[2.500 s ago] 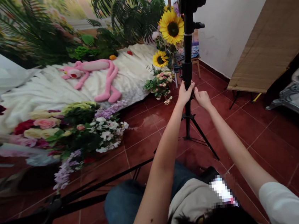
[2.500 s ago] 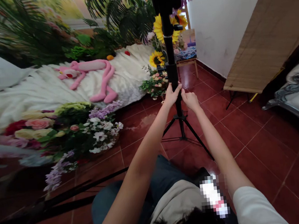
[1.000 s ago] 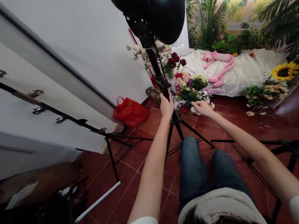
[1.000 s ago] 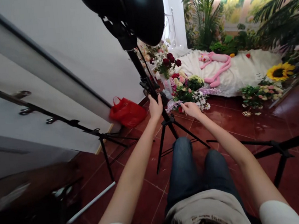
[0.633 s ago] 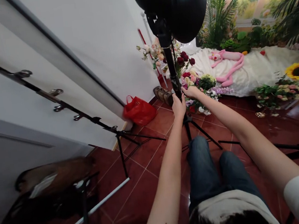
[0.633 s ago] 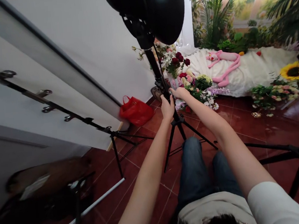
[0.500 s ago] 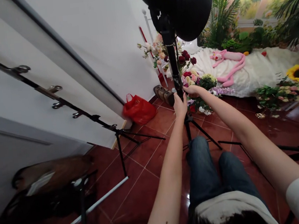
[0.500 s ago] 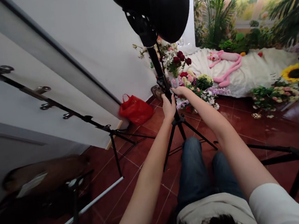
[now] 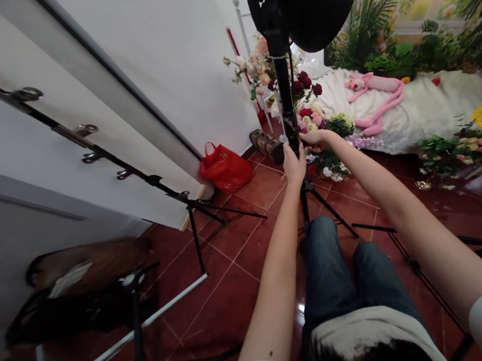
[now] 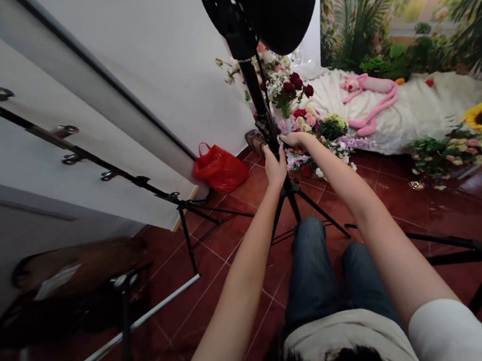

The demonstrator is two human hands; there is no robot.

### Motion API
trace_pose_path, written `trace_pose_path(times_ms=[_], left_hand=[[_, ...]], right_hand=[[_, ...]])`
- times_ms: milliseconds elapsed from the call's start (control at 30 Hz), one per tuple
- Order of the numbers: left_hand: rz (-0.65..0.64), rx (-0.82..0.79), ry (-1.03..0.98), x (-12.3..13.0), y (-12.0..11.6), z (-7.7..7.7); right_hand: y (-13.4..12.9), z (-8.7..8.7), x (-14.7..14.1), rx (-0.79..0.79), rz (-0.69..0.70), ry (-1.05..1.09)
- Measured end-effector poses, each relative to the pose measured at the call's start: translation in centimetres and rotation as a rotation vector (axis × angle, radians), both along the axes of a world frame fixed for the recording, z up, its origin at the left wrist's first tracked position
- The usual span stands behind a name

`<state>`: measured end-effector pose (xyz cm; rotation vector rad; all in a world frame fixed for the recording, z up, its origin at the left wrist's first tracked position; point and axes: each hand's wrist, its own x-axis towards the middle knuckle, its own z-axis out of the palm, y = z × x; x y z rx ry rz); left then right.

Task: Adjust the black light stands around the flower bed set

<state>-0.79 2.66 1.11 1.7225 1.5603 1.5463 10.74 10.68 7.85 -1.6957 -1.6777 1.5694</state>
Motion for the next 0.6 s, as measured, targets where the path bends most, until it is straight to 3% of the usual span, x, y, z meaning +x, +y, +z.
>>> trace_pose_path(times_ms=[167, 333, 500, 600], left_hand=[[0.007, 0.029, 0.007, 0.0, 0.1, -0.2], [0.014, 0.049, 0.009, 0.1, 0.1, -0.4], [0.03, 0.026, 0.028, 0.1, 0.1, -0.4], [0.033, 0.03, 0.026, 0.1, 0.1, -0.4]], right_hand=[[-2.6, -1.6, 0.7, 0.213, -0.024, 0.278], [-4.2, -4.2, 1.8, 0.324, 0.012, 0.555], [-5.1, -6.0, 2.5, 0.428, 0.043, 0.145], [-4.7, -5.9, 2.1, 0.474, -0.112, 0.047]])
